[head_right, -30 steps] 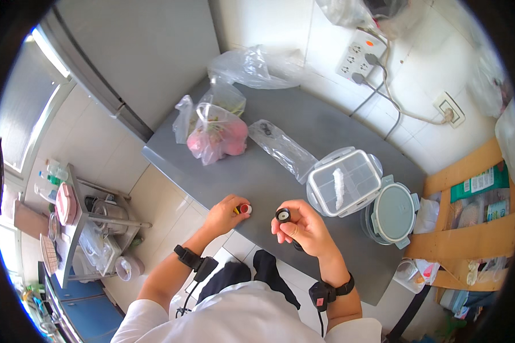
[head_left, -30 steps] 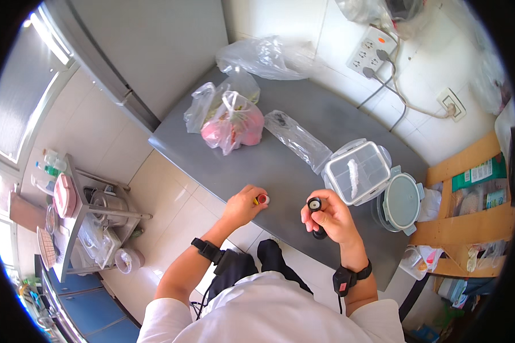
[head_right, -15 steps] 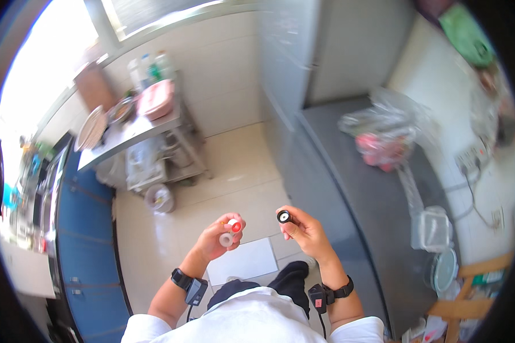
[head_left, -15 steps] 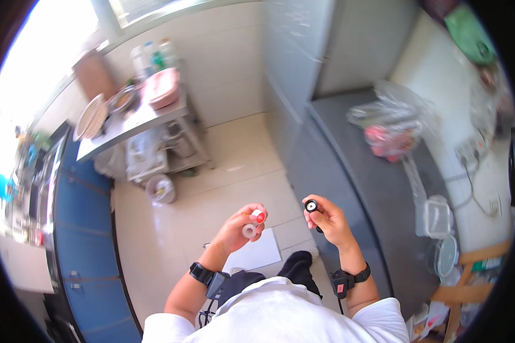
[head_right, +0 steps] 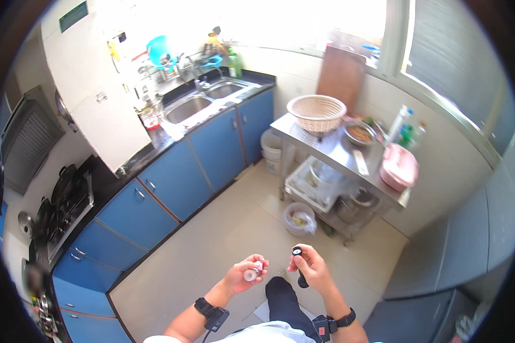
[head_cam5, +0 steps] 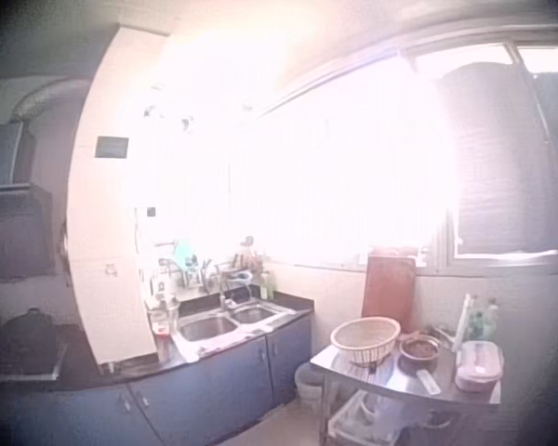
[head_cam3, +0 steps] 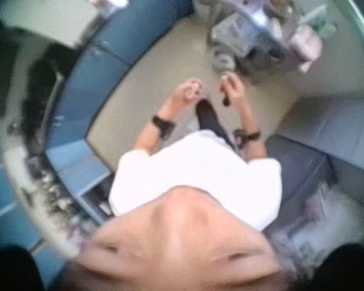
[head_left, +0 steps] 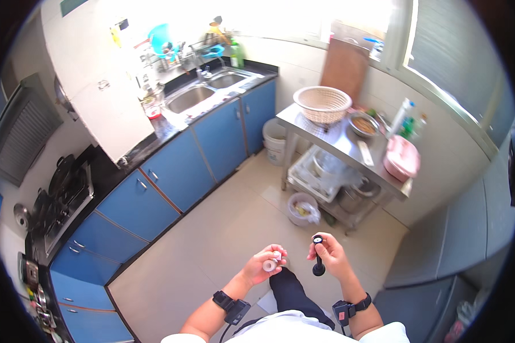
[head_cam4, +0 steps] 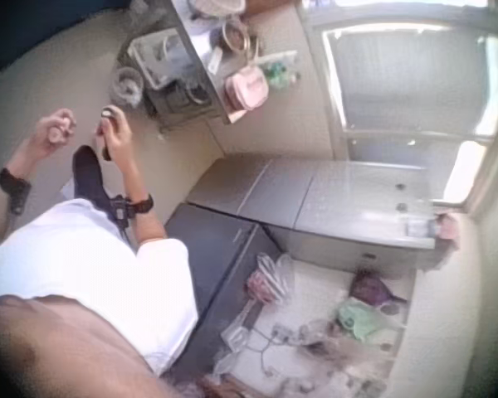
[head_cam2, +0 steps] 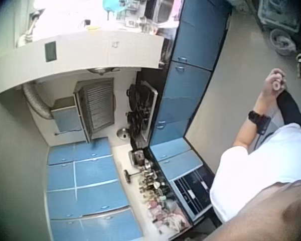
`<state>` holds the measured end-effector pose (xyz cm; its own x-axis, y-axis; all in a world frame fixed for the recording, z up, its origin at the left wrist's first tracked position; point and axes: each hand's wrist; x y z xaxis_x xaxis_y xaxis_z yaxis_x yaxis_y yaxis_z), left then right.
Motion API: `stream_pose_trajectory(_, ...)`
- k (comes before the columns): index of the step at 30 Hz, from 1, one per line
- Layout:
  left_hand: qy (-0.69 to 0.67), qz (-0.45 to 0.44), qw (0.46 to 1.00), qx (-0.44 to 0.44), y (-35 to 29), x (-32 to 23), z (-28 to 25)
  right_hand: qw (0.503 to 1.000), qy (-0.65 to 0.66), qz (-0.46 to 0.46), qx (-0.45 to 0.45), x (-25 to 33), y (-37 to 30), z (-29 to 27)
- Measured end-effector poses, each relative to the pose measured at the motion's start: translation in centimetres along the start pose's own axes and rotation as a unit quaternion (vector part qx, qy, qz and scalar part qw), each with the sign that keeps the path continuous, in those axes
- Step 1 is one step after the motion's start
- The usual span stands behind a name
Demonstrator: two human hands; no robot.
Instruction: The person assembles components for a sink faucet, including a filter and an adapter, by hand at a counter and then at a kitchen sink.
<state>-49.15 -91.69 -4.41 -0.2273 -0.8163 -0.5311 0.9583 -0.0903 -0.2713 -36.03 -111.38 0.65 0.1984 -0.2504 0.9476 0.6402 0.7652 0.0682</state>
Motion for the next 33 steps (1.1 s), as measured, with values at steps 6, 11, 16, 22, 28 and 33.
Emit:
stream_pose_trajectory(6,0.050,0.068,0.989,-0.119,6.0,-14.0,-8.8,0.993,0.042,0.039,0.108,-5.1,20.9,2.6)
stream_pose_trajectory(11,0.147,0.112,0.953,-0.241,9.8,-27.7,-12.5,0.986,0.029,0.042,0.156,-4.3,37.3,5.6)
stream_pose_trajectory(16,0.179,0.174,0.911,-0.329,13.1,-38.1,-19.4,0.981,0.025,0.076,0.174,-5.2,52.4,8.4)
stream_pose_trajectory(22,0.249,0.189,0.875,-0.370,19.2,-51.7,-29.0,0.972,-0.048,0.125,0.191,-9.3,70.5,11.7)
stream_pose_trajectory(28,0.368,0.177,0.817,-0.408,28.4,-67.5,-35.9,0.940,-0.257,0.119,0.193,-11.8,87.9,14.0)
stream_pose_trajectory(33,0.708,0.205,0.466,-0.489,33.8,-72.9,-40.1,0.899,-0.350,0.121,0.235,-13.6,98.5,15.2)
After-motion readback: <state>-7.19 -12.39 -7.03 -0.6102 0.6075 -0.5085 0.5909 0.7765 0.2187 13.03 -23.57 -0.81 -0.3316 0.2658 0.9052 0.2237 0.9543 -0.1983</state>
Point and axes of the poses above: each hand's wrist, its own y-axis towards the middle knuckle, its own z-axis out of the palm, x = y × z, and after that the axes turned 7 degrees about y, right-handed
